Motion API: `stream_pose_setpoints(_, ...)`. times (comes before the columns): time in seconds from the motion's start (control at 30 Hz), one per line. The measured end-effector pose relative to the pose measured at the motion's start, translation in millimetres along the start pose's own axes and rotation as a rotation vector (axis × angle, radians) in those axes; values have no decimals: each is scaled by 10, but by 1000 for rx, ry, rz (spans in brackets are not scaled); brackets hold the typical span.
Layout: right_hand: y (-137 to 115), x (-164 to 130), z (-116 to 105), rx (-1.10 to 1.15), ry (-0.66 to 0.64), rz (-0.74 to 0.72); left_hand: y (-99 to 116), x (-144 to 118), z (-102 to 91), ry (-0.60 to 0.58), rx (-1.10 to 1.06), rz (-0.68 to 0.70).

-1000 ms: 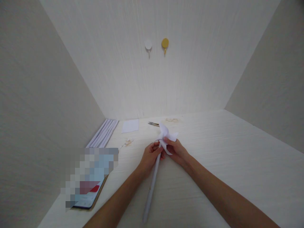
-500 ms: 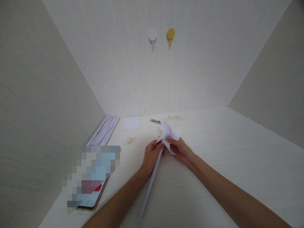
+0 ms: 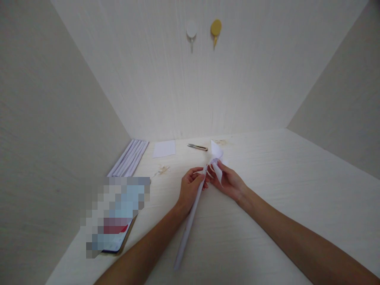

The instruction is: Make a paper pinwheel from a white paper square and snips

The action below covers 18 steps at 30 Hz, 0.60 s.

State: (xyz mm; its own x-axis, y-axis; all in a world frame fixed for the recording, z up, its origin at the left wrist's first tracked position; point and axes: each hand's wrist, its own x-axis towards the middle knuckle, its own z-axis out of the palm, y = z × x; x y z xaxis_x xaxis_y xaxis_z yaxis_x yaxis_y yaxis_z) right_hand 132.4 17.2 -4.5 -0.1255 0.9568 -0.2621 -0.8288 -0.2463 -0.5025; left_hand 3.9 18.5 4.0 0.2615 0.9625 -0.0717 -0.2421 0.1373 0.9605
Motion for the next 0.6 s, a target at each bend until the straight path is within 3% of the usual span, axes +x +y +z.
stream_pose_setpoints(0.13,-9,-26,34,-23,32,2,30,-12,3,29,-19,-5)
stream_pose_setpoints(0.33,-2,-42,34,-106,-71,98,26,-6,-6,21,-44,-3)
stream_pose_setpoints(0.6,-1,-15,33,-136,-145,102,-7,14,-6,13,-80,15)
